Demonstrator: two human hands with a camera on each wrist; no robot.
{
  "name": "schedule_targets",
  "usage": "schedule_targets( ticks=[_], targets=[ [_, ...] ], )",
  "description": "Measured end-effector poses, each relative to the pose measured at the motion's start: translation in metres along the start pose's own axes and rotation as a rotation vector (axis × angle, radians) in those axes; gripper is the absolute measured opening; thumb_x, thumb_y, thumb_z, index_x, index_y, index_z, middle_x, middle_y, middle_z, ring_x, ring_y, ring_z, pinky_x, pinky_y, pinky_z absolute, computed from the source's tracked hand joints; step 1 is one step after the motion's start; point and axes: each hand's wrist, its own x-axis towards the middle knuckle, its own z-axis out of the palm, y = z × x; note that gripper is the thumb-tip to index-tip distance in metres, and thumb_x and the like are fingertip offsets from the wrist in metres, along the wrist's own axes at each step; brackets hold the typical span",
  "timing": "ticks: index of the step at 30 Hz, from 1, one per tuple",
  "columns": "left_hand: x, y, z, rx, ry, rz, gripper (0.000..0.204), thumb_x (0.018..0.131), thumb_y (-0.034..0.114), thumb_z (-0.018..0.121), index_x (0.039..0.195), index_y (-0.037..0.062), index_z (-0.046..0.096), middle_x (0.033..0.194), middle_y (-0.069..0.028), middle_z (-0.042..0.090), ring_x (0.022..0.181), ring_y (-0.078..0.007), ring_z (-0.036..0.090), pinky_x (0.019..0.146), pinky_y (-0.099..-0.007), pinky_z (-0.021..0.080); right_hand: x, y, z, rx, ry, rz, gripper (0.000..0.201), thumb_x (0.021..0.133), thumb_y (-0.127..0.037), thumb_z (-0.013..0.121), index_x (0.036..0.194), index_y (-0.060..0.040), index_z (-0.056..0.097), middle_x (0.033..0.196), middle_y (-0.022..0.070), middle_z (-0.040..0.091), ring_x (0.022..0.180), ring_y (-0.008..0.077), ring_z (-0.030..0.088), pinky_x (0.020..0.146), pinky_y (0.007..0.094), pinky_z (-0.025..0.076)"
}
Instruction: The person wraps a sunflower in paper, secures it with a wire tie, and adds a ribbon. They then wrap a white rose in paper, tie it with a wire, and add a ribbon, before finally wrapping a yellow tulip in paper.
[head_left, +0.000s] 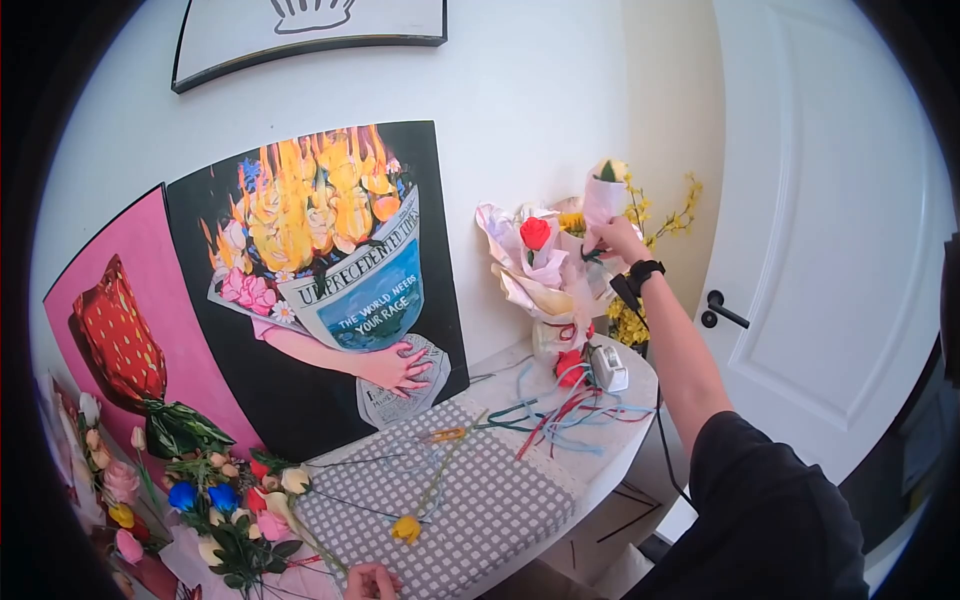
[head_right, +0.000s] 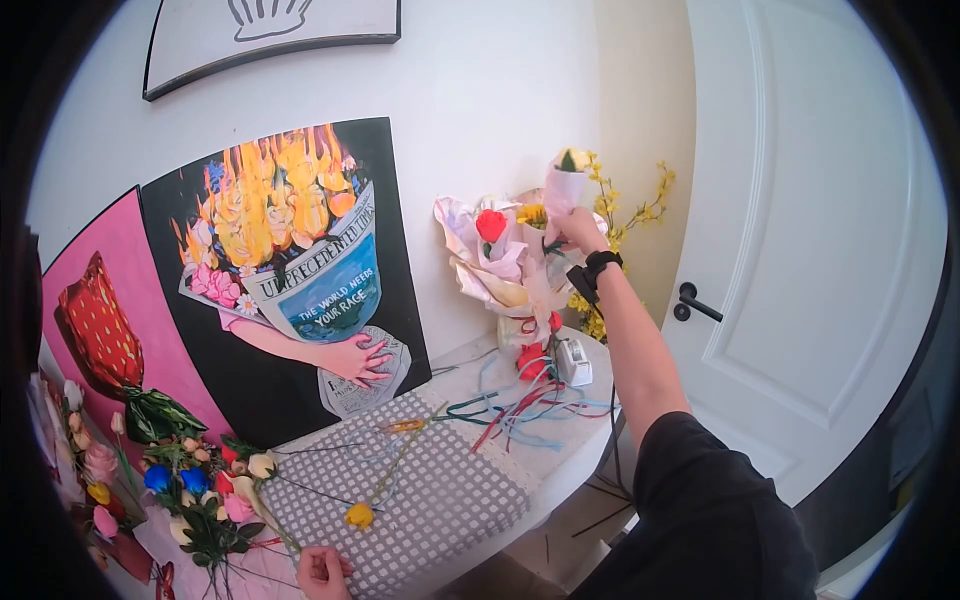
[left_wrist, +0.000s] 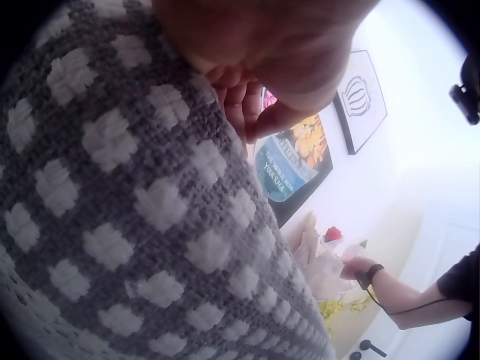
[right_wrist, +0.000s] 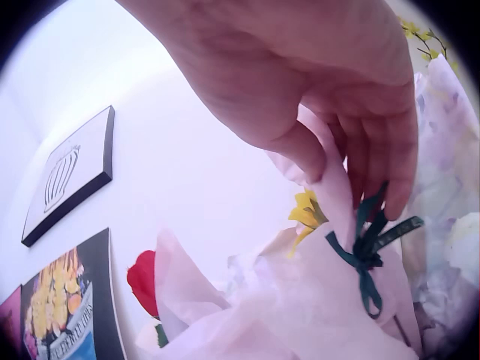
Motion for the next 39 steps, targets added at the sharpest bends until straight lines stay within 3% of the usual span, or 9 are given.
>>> schedule_targets(
  ticks=[4,6,10,13,20,24,27,31,39],
  targets=[
    [0.002,-0.018,-0.004,0.126,0.018,0.078,0.004,0.1,0.007,0.066,0.1,0.0038,0.063,0.074,0.001,0.058,0.065,-0.0077,0.055,0.058,-0.0232,0.045,-0.003,-0.01,0.005,0.07,0.084,-0.068,0.034,0.09,-0.028,0.07,0.1,0.0051,0.068,0.085,0.0105,0.073,0.076,0.019,0.072,0.062,0.0338,0.059],
    [0.002,-0.017,-0.004,0.132,0.012,0.081,0.004,0.1,0.007,0.066,0.1,0.0039,0.064,0.074,0.0012,0.058,0.065,-0.0075,0.055,0.058,-0.0231,0.044,-0.013,-0.025,0.004,-0.019,0.07,-0.214,0.038,0.092,-0.033,0.071,0.103,0.0038,0.068,0.086,0.0088,0.072,0.079,0.0166,0.071,0.063,0.0315,0.058],
    [0.001,-0.005,0.0,0.129,0.009,0.075,0.004,0.1,0.007,0.065,0.098,0.004,0.064,0.074,0.0017,0.057,0.065,-0.0071,0.054,0.059,-0.0226,0.044,-0.012,-0.037,0.003,-0.121,-0.042,-0.25,0.039,0.092,-0.035,0.073,0.102,0.0023,0.067,0.092,0.0081,0.073,0.083,0.0154,0.071,0.063,0.0297,0.055],
    [0.0,-0.008,-0.001,0.189,0.013,0.082,0.004,0.1,0.008,0.065,0.098,0.0038,0.064,0.073,0.0017,0.057,0.066,-0.0074,0.054,0.06,-0.0224,0.044,0.004,-0.028,0.015,-0.218,-0.247,-0.17,0.036,0.093,-0.033,0.072,0.101,0.0024,0.069,0.088,0.0078,0.075,0.078,0.0144,0.072,0.06,0.0292,0.055],
    [-0.004,0.004,0.001,0.049,-0.003,0.002,0.006,0.101,0.01,0.064,0.099,0.0037,0.064,0.074,0.0009,0.06,0.067,-0.0074,0.055,0.06,-0.0226,0.044,0.014,-0.044,0.036,-0.402,-0.408,-0.056,0.027,0.085,-0.022,0.076,0.097,0.0024,0.075,0.084,0.0103,0.076,0.07,0.0185,0.072,0.058,0.0334,0.059],
    [-0.004,-0.007,0.001,0.063,0.005,-0.02,0.01,0.101,0.013,0.065,0.1,0.003,0.064,0.076,0.0,0.062,0.068,-0.0077,0.056,0.061,-0.0228,0.045,0.012,-0.032,0.048,-0.69,-0.267,-0.21,0.028,0.081,-0.029,0.076,0.087,-0.0018,0.077,0.071,0.0048,0.07,0.057,0.0146,0.063,0.049,0.0304,0.05],
    [-0.004,-0.008,-0.001,0.115,0.018,0.001,0.011,0.102,0.014,0.065,0.101,0.0027,0.064,0.077,-0.0004,0.063,0.069,-0.0079,0.058,0.061,-0.023,0.047,0.014,-0.015,0.055,-0.498,-0.109,-0.211,0.029,0.08,-0.031,0.076,0.074,-0.0028,0.073,0.062,0.0032,0.063,0.049,0.0136,0.055,0.044,0.0305,0.043],
    [-0.004,-0.001,0.001,0.091,0.018,-0.028,0.011,0.102,0.014,0.064,0.101,0.0023,0.065,0.077,-0.0012,0.063,0.071,-0.0084,0.06,0.062,-0.0233,0.049,-0.006,-0.038,0.043,-0.331,-0.042,-0.112,0.029,0.081,-0.032,0.078,0.074,-0.0046,0.074,0.061,0.0015,0.063,0.049,0.0103,0.052,0.043,0.029,0.038],
    [-0.002,-0.012,0.001,0.166,0.031,0.008,0.01,0.102,0.012,0.064,0.098,0.0024,0.064,0.075,0.0003,0.059,0.068,-0.0079,0.056,0.061,-0.0234,0.045,-0.013,-0.018,0.042,-0.307,-0.271,-0.007,0.03,0.093,-0.03,0.074,0.085,-0.0005,0.073,0.063,0.0019,0.067,0.048,0.0076,0.054,0.043,0.0247,0.04]
  ],
)
